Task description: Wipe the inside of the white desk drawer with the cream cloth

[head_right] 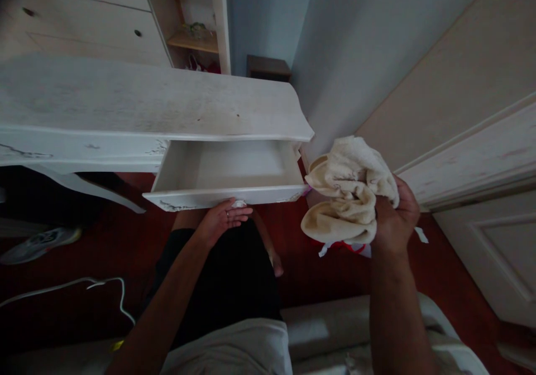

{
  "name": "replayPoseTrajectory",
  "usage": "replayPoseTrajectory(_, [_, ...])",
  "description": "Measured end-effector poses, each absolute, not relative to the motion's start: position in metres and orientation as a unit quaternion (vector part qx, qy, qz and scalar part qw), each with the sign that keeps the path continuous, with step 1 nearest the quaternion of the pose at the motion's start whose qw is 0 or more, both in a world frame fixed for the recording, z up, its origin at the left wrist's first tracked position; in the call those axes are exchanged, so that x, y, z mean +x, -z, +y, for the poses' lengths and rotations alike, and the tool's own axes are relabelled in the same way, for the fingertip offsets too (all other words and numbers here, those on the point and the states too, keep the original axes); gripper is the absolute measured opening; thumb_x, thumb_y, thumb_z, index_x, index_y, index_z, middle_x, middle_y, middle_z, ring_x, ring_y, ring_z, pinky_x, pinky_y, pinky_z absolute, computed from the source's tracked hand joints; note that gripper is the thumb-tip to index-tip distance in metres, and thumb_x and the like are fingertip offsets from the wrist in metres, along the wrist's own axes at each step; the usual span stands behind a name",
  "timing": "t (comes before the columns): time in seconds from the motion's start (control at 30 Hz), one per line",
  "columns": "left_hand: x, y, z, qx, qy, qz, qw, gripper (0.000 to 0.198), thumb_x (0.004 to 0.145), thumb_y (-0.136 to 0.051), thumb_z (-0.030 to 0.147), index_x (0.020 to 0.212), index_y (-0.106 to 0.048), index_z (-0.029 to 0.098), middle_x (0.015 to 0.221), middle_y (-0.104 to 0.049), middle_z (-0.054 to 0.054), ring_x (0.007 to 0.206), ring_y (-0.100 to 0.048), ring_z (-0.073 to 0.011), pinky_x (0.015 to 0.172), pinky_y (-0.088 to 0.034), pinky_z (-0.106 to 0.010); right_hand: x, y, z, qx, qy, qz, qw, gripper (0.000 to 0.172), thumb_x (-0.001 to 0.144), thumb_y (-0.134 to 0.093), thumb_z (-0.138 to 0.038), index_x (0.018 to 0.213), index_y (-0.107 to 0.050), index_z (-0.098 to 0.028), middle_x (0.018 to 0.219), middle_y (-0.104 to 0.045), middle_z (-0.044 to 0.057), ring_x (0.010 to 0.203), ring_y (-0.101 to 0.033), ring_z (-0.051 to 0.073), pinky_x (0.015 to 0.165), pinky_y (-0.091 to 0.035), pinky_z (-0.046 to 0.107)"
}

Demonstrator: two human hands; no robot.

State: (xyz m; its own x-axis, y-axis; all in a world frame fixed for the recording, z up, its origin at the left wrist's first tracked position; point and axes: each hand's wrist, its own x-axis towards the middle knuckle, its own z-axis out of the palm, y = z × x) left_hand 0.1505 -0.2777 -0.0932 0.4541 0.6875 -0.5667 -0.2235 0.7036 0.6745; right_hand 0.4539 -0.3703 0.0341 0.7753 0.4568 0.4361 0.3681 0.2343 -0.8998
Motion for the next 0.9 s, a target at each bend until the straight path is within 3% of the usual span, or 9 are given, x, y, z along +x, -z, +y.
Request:
replayPoseTrajectory(0.27, [0.175,0.092,-0.228,0.250,-0.337,0.470,0.776,0.030,0.094,-0.058,0.039,0.089,-0.072,0.013,0.099,-0.080,-0.014,0.070,-0.069,-0.0144,0.061,-0.047,-0.021,0.460,-0.023,-0.380,-0.646,-0.052,-0.304,0.698,0.034,0.054,-0.074,-0.030,0.087,-0.076,-0.019,0.078,-0.068,0.000,0.068,-0.056,0.016,0.073,-0.052,0.034])
replayPoseTrajectory(0.53, [0.192,0.092,-0.167,0.236,-0.383,0.493,0.745,0.028,0.094,-0.054,0.038,0.086,-0.068,0.015,0.092,-0.079,-0.011,0.066,-0.065,-0.0134,0.058,-0.045,-0.021,0.464,-0.003,-0.376,-0.665,-0.089,-0.261,0.694,0.042,0.057,-0.080,-0.035,0.097,-0.075,-0.022,0.086,-0.072,0.001,0.073,-0.067,0.022,0.075,-0.060,0.041])
replayPoseTrajectory(0.7, [0.196,0.090,-0.137,0.225,-0.383,0.498,0.745,0.025,0.091,-0.057,0.039,0.092,-0.066,0.016,0.093,-0.078,-0.011,0.071,-0.066,-0.0157,0.060,-0.046,-0.024,0.474,0.024,-0.365,-0.665,-0.122,-0.279,0.682,0.032,0.070,-0.078,-0.036,0.101,-0.073,-0.031,0.094,-0.073,-0.001,0.087,-0.072,0.026,0.073,-0.059,0.040])
replayPoseTrajectory(0.9, [0.191,0.093,-0.119,0.218,-0.367,0.487,0.762,0.021,0.085,-0.066,0.037,0.088,-0.063,0.017,0.090,-0.077,-0.010,0.069,-0.065,-0.0156,0.065,-0.044,-0.025,0.465,0.048,-0.338,-0.679,-0.168,-0.229,0.678,0.070,0.062,-0.082,-0.045,0.127,-0.065,-0.025,0.111,-0.073,0.006,0.096,-0.070,0.027,0.082,-0.059,0.044])
